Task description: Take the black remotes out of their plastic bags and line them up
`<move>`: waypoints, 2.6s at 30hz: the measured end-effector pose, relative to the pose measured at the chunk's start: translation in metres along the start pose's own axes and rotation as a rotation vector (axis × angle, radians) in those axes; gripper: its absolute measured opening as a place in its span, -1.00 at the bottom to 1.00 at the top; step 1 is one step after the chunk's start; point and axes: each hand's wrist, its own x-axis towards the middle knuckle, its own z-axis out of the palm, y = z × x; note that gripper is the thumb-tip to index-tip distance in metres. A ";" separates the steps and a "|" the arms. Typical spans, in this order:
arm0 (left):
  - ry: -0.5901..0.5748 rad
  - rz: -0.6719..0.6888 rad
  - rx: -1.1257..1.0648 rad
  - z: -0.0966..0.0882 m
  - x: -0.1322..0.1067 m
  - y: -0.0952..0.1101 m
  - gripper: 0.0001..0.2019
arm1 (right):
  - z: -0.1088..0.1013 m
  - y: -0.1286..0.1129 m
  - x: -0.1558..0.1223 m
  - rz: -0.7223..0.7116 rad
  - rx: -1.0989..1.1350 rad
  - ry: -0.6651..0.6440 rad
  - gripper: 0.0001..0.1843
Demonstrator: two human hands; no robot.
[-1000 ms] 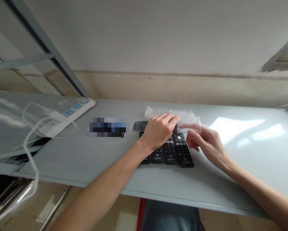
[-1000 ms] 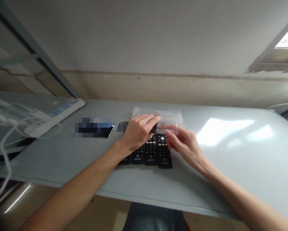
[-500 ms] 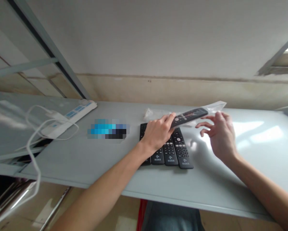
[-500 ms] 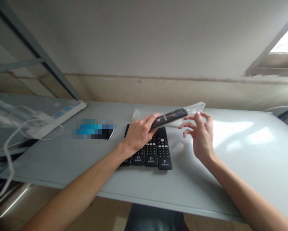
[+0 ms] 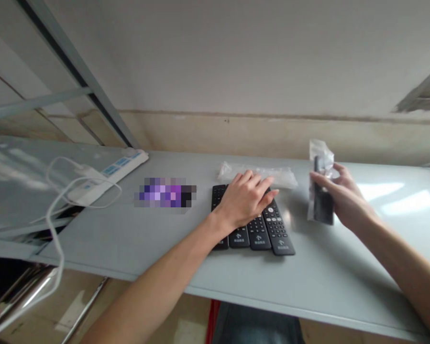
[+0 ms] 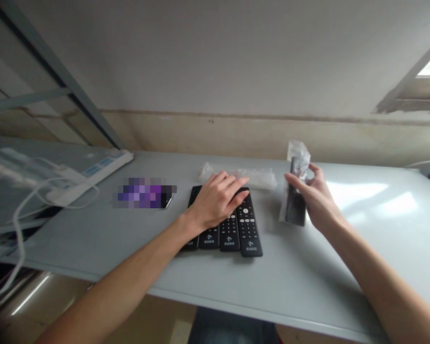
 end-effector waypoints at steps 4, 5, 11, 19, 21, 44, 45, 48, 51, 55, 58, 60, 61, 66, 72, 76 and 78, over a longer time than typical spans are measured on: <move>-0.002 0.001 0.063 0.002 0.002 -0.007 -0.59 | -0.016 0.017 0.014 -0.209 -0.448 -0.053 0.16; 0.002 0.000 0.078 0.002 0.003 -0.008 -0.62 | -0.020 0.019 0.016 -0.262 -0.583 -0.052 0.20; 0.061 -0.037 0.125 0.006 0.002 -0.016 -0.70 | -0.036 0.022 0.021 -0.381 -1.140 -0.094 0.15; 0.052 -0.041 0.133 0.008 0.002 -0.014 -0.72 | 0.008 0.016 -0.018 -0.736 -1.071 -0.220 -0.33; 0.047 -0.037 0.134 0.008 0.002 -0.014 -0.72 | 0.024 0.016 -0.030 -0.774 -1.006 -0.341 -0.39; 0.032 -0.060 0.058 0.009 0.002 -0.012 -0.65 | 0.025 0.006 -0.037 -0.745 -0.682 -0.203 -0.41; 0.036 -0.072 0.044 0.009 0.002 -0.012 -0.64 | 0.025 0.004 -0.039 -0.763 -0.652 -0.197 -0.41; 0.057 -0.115 -0.013 0.009 0.003 -0.011 -0.59 | 0.025 0.002 -0.043 -0.819 -0.579 -0.241 -0.42; 0.040 -0.147 -0.045 0.009 0.002 -0.011 -0.45 | 0.028 0.006 -0.045 -0.855 -0.587 -0.354 -0.39; 0.049 -0.166 -0.054 0.010 0.001 -0.012 -0.27 | 0.031 0.012 -0.046 -0.898 -0.628 -0.452 -0.33; 0.068 -0.091 -0.088 0.009 0.000 -0.013 -0.27 | 0.033 0.014 -0.048 -0.890 -0.633 -0.521 -0.31; 0.067 -0.012 -0.116 0.008 0.000 -0.013 -0.28 | 0.034 0.015 -0.051 -0.883 -0.626 -0.550 -0.28; 0.068 0.029 -0.128 0.007 0.000 -0.014 -0.31 | 0.034 0.015 -0.052 -0.884 -0.619 -0.553 -0.27; 0.081 0.197 -0.128 0.004 0.002 -0.019 -0.43 | 0.036 0.019 -0.060 -0.911 -0.588 -0.550 -0.24; 0.189 0.138 0.002 0.002 0.000 -0.028 -0.61 | 0.038 0.013 -0.067 -0.810 -0.573 -0.606 -0.40; 0.241 0.122 -0.090 0.005 -0.001 -0.037 -0.55 | 0.037 0.010 -0.066 -0.803 -0.553 -0.495 -0.48; 0.245 0.130 -0.154 0.006 -0.002 -0.042 -0.50 | 0.035 0.011 -0.064 -0.784 -0.520 -0.404 -0.59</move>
